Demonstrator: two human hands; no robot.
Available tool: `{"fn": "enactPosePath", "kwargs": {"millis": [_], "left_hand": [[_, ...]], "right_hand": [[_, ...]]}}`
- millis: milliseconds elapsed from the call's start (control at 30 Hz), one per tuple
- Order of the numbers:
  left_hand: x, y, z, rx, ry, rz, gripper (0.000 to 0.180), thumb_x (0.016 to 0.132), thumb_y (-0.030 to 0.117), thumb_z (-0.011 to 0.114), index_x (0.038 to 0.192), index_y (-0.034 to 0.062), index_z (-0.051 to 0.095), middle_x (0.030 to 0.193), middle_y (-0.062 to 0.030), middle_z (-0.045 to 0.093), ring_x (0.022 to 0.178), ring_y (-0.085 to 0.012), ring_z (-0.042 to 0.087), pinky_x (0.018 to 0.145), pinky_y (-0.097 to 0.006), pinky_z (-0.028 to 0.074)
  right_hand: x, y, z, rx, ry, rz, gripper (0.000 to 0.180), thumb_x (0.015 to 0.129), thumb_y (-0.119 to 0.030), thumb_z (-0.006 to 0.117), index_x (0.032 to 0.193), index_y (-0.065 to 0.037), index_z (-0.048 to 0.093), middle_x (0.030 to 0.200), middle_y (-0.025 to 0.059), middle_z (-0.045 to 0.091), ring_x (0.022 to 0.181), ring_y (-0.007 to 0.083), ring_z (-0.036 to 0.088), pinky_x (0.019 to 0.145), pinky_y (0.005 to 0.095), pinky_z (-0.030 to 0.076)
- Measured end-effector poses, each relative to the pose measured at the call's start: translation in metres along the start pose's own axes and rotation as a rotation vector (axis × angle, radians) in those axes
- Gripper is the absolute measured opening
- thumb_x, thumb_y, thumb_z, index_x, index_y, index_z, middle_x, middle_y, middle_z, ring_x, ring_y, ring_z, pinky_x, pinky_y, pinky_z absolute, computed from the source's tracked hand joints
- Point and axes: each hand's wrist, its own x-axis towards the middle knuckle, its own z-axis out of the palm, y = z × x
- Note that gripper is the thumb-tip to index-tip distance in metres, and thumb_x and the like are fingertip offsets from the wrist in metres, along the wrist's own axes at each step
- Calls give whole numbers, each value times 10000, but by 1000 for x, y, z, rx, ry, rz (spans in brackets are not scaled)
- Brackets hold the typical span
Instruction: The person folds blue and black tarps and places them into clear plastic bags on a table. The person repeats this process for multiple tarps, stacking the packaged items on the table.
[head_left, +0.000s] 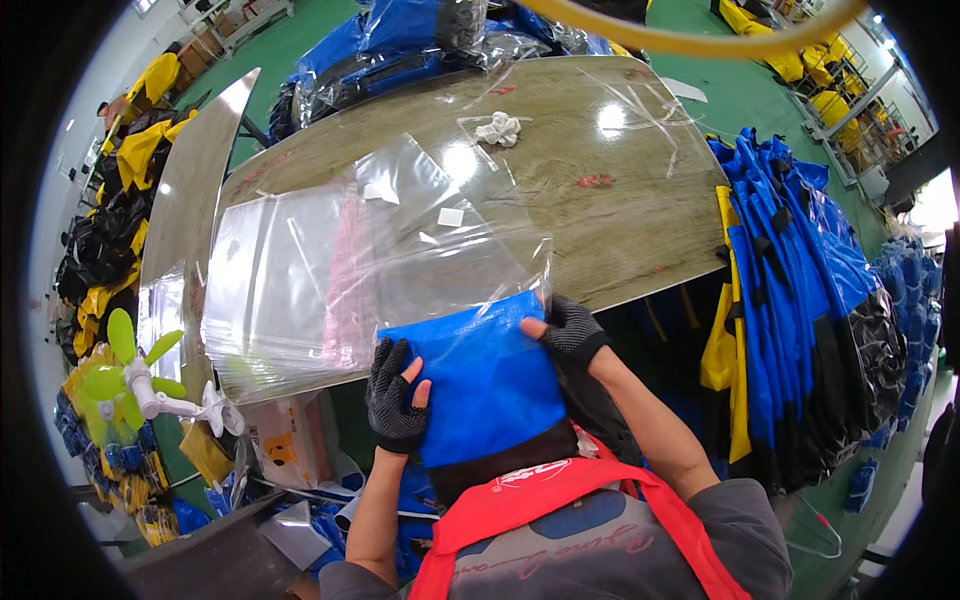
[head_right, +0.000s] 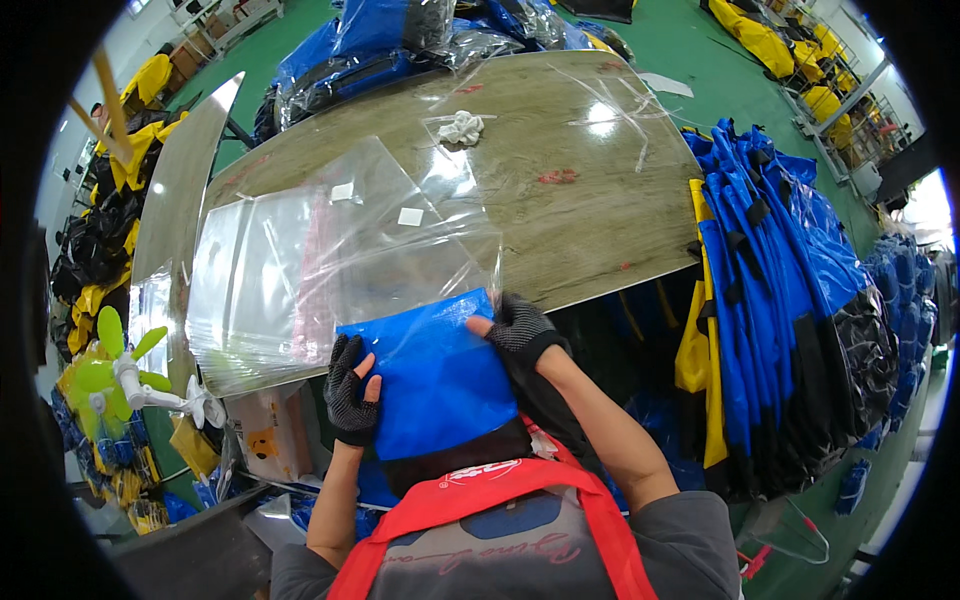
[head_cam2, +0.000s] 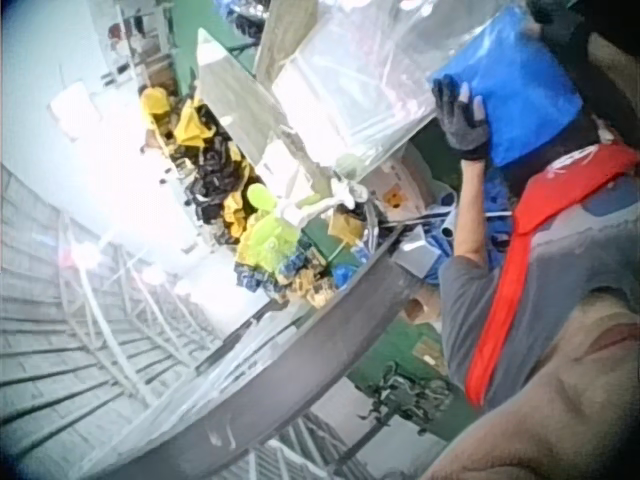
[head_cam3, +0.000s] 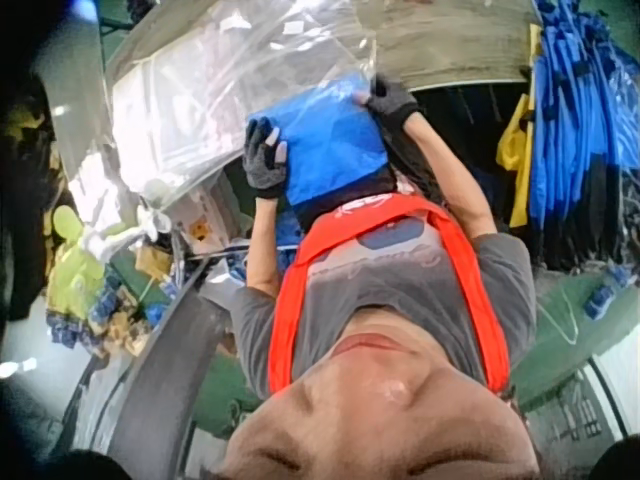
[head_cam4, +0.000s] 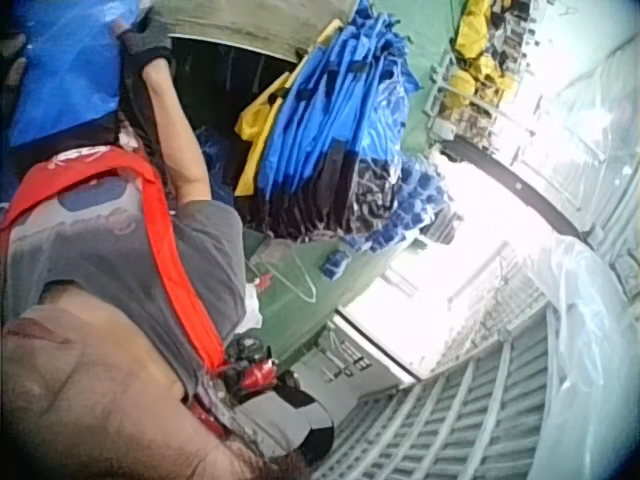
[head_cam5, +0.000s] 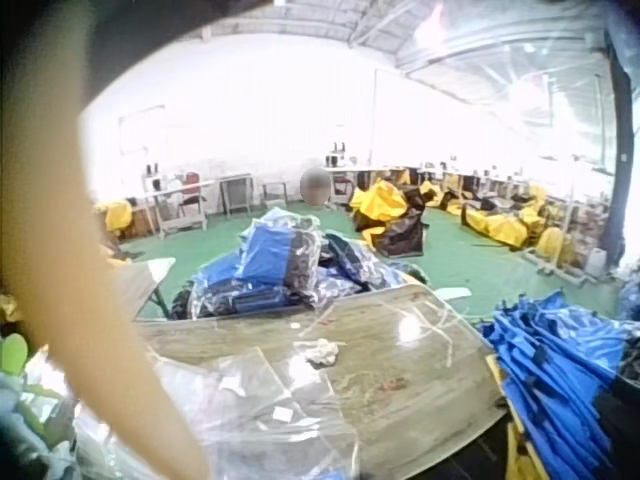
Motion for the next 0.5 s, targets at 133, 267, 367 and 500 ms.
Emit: {"fn": "enactPosePath", "kwargs": {"millis": [133,267,367,500], "left_hand": [[-15,-29,6,-632,270,-486,582,914,282,604,1395,40,383,1413,-195,393,1239,-300,447,1048,-429,369],[-3,1,-15,-1025,-111,-873,809,829,357,725,1444,39,306,1364,-157,455,1186,-266,492,982,-404,443],[-35,30,-5,-1036,-269,-808,999,687,381,841,1448,36,292,1336,-145,495,1195,-274,496,998,-427,427],[-83,32,5,-992,-416,-820,952,662,332,859,1422,47,361,1349,-148,499,1216,-258,494,1021,-427,404]], "right_hand": [[-29,-28,20,489,40,-167,473,780,-160,777,1186,-24,574,1079,57,632,983,147,583,875,296,472],[-59,-47,4,696,50,-94,461,821,-163,739,1216,-25,545,985,31,641,926,116,576,812,280,477],[-87,-8,1,465,-80,-113,635,778,-290,774,1287,-28,499,1156,98,616,1045,205,583,952,353,454],[-125,12,-2,172,-186,-223,833,746,-380,790,1397,-33,403,1282,175,548,1181,278,522,1026,398,400]]}}
